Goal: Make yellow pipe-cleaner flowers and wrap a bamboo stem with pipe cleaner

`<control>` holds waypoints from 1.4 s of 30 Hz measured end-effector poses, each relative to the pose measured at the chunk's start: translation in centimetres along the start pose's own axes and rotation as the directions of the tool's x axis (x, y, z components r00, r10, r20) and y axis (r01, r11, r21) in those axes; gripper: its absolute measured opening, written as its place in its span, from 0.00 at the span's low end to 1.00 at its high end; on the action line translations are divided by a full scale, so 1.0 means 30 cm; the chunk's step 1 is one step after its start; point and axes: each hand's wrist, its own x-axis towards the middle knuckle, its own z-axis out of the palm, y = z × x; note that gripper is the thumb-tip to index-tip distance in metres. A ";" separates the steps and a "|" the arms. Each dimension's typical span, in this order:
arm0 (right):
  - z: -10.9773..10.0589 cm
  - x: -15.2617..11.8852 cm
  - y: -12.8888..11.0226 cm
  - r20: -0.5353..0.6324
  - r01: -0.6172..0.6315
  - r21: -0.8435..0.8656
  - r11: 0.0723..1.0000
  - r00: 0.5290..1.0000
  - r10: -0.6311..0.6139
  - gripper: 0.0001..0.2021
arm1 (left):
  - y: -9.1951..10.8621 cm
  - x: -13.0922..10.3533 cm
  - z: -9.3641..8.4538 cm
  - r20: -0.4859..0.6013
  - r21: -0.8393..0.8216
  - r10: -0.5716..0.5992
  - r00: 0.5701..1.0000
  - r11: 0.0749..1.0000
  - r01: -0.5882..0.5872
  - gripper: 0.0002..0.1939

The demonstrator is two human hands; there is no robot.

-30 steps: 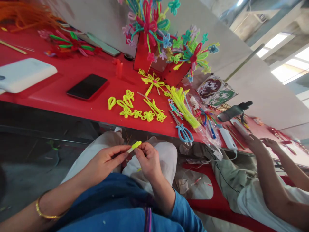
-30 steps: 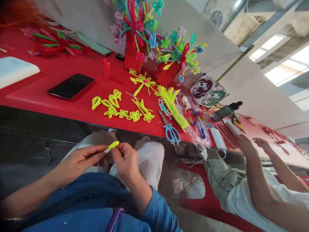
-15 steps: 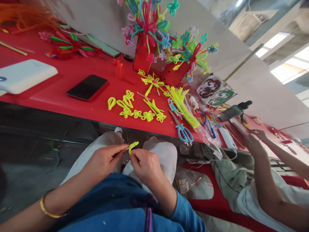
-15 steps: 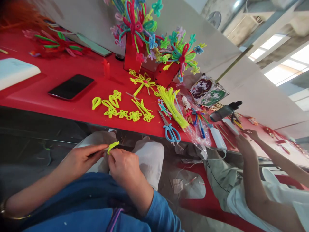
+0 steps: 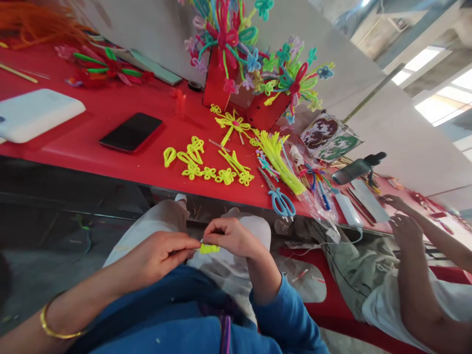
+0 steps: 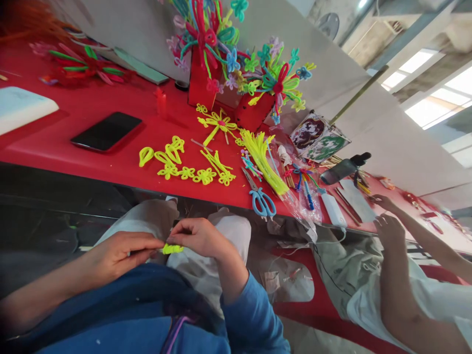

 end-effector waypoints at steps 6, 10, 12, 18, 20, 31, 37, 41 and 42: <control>0.065 0.010 0.062 -0.081 -0.038 0.289 0.957 0.995 0.063 0.05 | 0.014 0.002 0.024 -0.107 -0.260 -0.219 0.970 0.948 0.185 0.15; 0.094 -0.001 0.068 -0.156 0.028 0.308 0.951 0.988 0.022 0.04 | 0.005 0.001 0.033 -0.192 -0.305 -0.278 0.941 0.928 0.212 0.16; 0.111 -0.009 0.064 -0.217 0.079 0.272 0.959 0.976 -0.019 0.03 | 0.001 0.002 0.034 -0.247 -0.318 -0.284 0.926 0.927 0.199 0.16; 0.154 -0.013 0.044 -0.361 0.130 0.181 0.975 0.931 -0.057 0.08 | 0.003 0.014 0.038 -0.339 -0.303 -0.296 0.893 0.933 0.194 0.17; 0.161 -0.008 0.040 -0.401 0.125 0.153 0.980 0.915 -0.054 0.10 | 0.001 0.017 0.044 -0.352 -0.297 -0.294 0.889 0.935 0.191 0.17; 0.161 -0.006 0.067 -0.402 0.087 -0.202 0.976 0.901 -0.164 0.08 | -0.027 0.016 0.041 -0.369 -0.209 -0.314 0.875 0.945 0.251 0.21; 0.155 -0.045 0.027 -0.218 -0.005 -0.716 0.698 0.952 -0.217 0.09 | -0.063 0.025 0.040 -0.428 0.027 -0.140 0.893 0.985 0.168 0.19; 0.122 -0.057 -0.015 -0.187 -0.043 -0.821 0.569 0.962 -0.197 0.10 | -0.074 0.025 0.038 -0.316 0.277 -0.020 0.948 0.954 0.113 0.20; 0.108 -0.058 -0.026 -0.189 -0.045 -0.826 0.562 0.961 -0.201 0.10 | -0.073 0.025 0.035 -0.276 0.309 0.002 0.961 0.947 0.086 0.19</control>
